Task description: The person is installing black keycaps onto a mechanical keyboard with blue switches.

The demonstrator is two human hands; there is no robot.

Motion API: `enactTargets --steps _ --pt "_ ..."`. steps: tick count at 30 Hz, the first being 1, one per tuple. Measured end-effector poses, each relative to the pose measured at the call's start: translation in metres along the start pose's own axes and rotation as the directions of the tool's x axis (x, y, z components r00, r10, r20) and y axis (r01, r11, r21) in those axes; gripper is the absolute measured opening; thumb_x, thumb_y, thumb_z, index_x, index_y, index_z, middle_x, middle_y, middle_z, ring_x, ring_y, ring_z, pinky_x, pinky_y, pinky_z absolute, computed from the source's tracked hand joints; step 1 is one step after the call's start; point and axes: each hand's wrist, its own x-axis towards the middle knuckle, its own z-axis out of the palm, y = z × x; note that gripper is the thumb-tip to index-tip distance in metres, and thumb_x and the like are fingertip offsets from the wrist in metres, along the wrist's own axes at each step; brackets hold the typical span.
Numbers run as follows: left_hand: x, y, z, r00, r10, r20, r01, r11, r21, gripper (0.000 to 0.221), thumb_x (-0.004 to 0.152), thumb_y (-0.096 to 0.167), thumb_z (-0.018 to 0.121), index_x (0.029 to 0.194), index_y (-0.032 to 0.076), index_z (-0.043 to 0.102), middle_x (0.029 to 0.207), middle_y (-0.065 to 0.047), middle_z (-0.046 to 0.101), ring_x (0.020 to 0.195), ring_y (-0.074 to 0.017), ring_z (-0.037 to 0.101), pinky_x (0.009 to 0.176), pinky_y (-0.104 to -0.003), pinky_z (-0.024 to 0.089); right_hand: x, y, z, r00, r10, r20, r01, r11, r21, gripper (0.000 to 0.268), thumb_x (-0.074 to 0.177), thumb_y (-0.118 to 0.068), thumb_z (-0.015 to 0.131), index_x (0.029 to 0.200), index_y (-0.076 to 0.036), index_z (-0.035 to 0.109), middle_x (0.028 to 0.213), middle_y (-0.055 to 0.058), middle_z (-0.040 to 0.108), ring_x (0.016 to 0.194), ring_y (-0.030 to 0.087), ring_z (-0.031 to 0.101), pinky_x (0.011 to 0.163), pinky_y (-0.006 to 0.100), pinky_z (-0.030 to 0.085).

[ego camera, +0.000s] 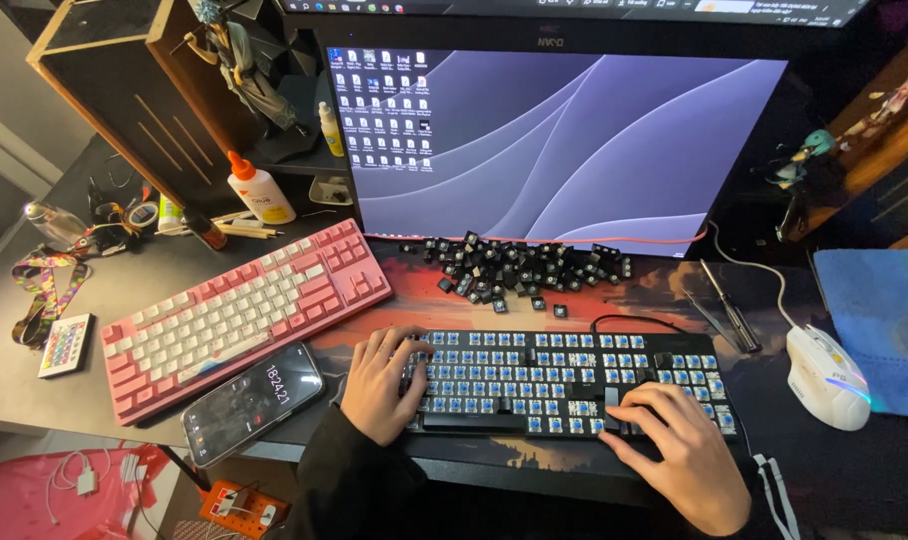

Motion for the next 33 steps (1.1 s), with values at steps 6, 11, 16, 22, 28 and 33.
enactTargets --steps 6,11,16,22,28,33 --pt "0.000 -0.001 0.000 1.000 0.025 -0.008 -0.025 1.000 0.003 0.019 0.117 0.024 0.064 0.131 0.019 0.076 0.146 -0.006 0.074 0.130 -0.0346 0.067 0.102 -0.050 0.046 0.001 0.005 -0.005 0.999 -0.019 0.040 0.017 0.998 0.063 0.036 0.100 -0.026 0.091 0.133 -0.012 0.088 0.125 0.004 0.082 0.128 0.028 0.073 0.112 0.049 0.064" --pt "0.003 0.004 -0.008 0.999 0.040 -0.012 -0.040 0.999 0.000 0.020 0.116 0.023 0.064 0.131 0.019 0.077 0.148 -0.005 0.076 0.130 -0.0335 0.067 0.099 -0.048 0.045 0.007 -0.003 -0.014 1.000 0.021 0.002 -0.021 0.997 0.080 0.033 0.101 -0.030 0.092 0.130 -0.014 0.088 0.123 0.004 0.082 0.127 0.028 0.072 0.115 0.049 0.064" --pt "0.001 0.004 -0.006 1.000 0.015 -0.005 -0.015 1.000 0.002 0.022 0.115 0.022 0.064 0.132 0.021 0.078 0.150 -0.002 0.076 0.135 -0.0296 0.068 0.103 -0.047 0.047 0.007 -0.004 -0.017 0.995 0.089 -0.043 -0.090 0.996 -0.010 0.055 0.097 -0.048 0.096 0.140 -0.016 0.084 0.132 0.004 0.077 0.128 0.027 0.070 0.117 0.049 0.060" --pt "0.002 0.007 -0.008 1.000 -0.009 0.008 0.009 1.000 0.004 0.022 0.116 0.025 0.063 0.132 0.023 0.079 0.150 0.001 0.077 0.135 -0.0285 0.068 0.102 -0.046 0.047 0.003 0.002 -0.012 0.989 0.138 0.046 -0.136 0.990 -0.040 0.070 0.098 -0.059 0.093 0.152 -0.017 0.079 0.143 0.005 0.070 0.138 0.030 0.065 0.122 0.053 0.057" --pt "0.002 0.007 -0.008 0.999 -0.032 0.023 0.031 0.999 0.009 0.023 0.115 0.025 0.064 0.131 0.024 0.079 0.149 0.002 0.077 0.135 -0.0274 0.068 0.103 -0.045 0.047 0.001 0.001 -0.006 0.985 0.168 0.027 -0.166 0.985 -0.046 0.075 0.103 -0.057 0.088 0.164 -0.016 0.072 0.144 0.006 0.069 0.137 0.030 0.065 0.120 0.052 0.057" --pt "0.000 0.005 -0.006 1.000 -0.020 0.011 0.020 1.000 0.009 0.023 0.117 0.025 0.062 0.132 0.023 0.079 0.151 0.001 0.077 0.136 -0.0291 0.068 0.103 -0.047 0.047 0.003 0.002 -0.007 0.989 0.138 0.047 -0.137 0.990 -0.027 0.074 0.103 -0.056 0.087 0.167 -0.021 0.072 0.146 0.005 0.067 0.138 0.031 0.061 0.121 0.054 0.054"
